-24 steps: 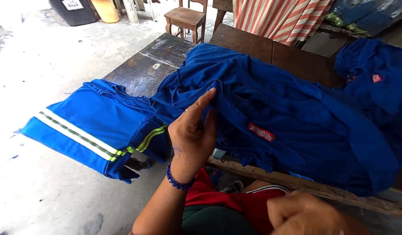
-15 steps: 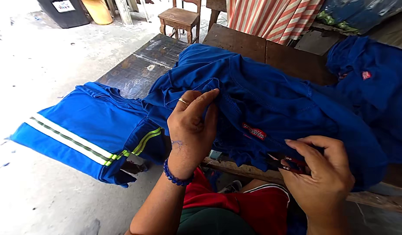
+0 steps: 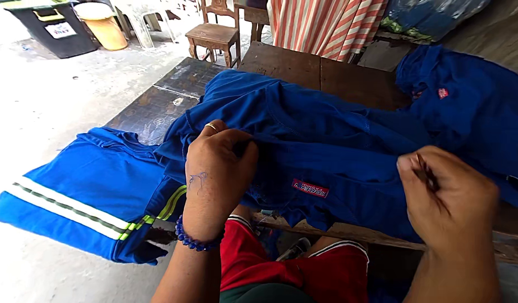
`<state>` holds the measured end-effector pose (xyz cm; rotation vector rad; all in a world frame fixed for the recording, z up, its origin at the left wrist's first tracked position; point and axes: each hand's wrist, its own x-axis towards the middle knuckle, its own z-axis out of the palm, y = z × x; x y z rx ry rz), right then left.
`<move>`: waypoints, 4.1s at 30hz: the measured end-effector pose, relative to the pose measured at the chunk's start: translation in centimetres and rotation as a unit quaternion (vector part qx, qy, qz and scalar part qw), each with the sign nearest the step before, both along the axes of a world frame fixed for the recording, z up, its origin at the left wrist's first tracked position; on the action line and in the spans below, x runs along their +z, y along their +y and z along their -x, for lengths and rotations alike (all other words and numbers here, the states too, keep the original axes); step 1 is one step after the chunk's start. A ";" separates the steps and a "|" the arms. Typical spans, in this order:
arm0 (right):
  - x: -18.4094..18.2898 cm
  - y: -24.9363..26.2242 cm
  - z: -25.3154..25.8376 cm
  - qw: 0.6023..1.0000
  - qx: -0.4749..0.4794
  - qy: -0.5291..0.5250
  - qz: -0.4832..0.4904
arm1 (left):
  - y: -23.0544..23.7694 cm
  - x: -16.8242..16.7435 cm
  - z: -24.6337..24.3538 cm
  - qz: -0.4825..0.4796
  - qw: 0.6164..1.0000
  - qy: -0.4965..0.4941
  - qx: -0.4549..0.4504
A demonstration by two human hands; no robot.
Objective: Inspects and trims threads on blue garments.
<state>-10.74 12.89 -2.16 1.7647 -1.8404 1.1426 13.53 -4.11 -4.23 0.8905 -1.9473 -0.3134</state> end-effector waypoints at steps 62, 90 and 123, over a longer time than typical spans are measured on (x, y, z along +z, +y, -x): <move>-2.0 -3.8 -5.1 0.994 0.042 -0.094 0.027 | -3.4 -2.4 6.6 -0.317 0.671 0.485 -0.462; -2.6 -5.9 -3.1 0.844 0.217 -0.479 0.105 | -3.9 -1.6 1.9 0.092 0.971 0.026 -0.220; -3.0 -5.8 -2.9 0.858 0.214 -0.462 0.070 | -5.2 -2.2 2.8 0.066 0.952 0.007 -0.299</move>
